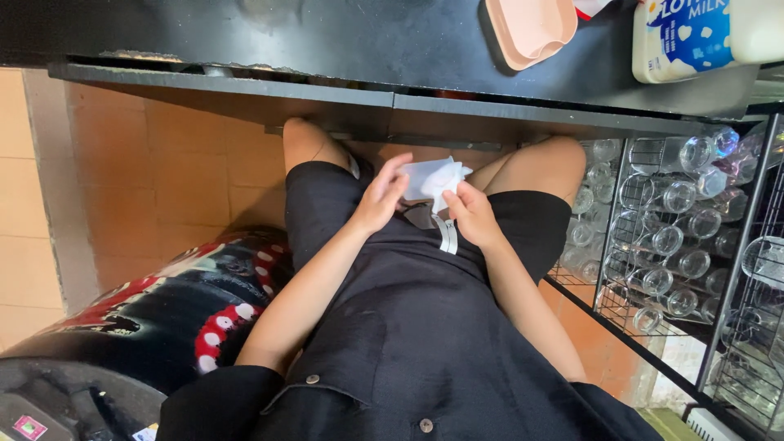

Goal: Wiping the inside and outside of a plastic measuring cup with a paper towel at a service counter.

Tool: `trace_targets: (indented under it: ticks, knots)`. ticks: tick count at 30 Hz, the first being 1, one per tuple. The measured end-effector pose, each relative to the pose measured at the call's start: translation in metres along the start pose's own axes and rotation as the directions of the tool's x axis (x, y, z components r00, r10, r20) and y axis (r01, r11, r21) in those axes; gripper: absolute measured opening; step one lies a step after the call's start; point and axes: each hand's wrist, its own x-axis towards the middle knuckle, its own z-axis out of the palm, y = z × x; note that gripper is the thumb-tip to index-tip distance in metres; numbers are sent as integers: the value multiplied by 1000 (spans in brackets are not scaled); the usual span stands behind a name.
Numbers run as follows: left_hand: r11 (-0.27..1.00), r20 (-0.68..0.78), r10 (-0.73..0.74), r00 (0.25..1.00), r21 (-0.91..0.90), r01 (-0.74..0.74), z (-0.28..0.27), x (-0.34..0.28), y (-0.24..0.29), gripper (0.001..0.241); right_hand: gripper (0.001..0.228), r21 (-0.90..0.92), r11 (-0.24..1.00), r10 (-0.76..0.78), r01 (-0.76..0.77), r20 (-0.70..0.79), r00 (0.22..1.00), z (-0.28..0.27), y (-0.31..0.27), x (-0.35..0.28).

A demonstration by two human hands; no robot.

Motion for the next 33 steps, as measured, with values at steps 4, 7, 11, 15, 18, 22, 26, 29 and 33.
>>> trace_targets:
  ticks: [4, 7, 11, 15, 18, 22, 26, 29, 33]
  knots:
    - [973, -19, -216, 976, 80, 217, 8, 1, 11, 46, 28, -30, 999, -27, 28, 36, 999, 4, 7, 0]
    - [983, -16, -17, 1000, 181, 19, 11, -8, 38, 55, 30, 17, 998, -64, 63, 64, 996, 6, 4, 1]
    - [907, 41, 345, 938, 240, -345, 12, -17, 61, 62, 32, -29, 999, -33, 32, -61, 998, 2, 30, 6]
    - [940, 23, 247, 969, 237, -245, 15, -18, 62, 71, 29, 85, 995, -50, 57, -79, 996, 6, 31, 3]
    - [988, 100, -31, 995, -145, 45, 2, 4, -5, 55, 27, -65, 988, -146, 142, -65, 987, 8, 13, 1]
    - [991, 77, 29, 997, -129, -19, 6, -2, 17, 60, 26, -19, 991, -131, 130, -54, 990, 6, 13, 3]
    - [939, 81, 279, 957, 186, -290, 11, -14, 51, 72, 26, 54, 991, -113, 119, -100, 989, 4, 20, 4]
    - [942, 74, 275, 958, 180, -284, 13, -17, 61, 77, 25, 67, 986, -147, 154, -103, 984, 6, 13, 2]
    - [996, 97, -79, 992, -44, 84, 2, -1, 1, 61, 26, 9, 983, -183, 184, -68, 981, 9, 3, -1]
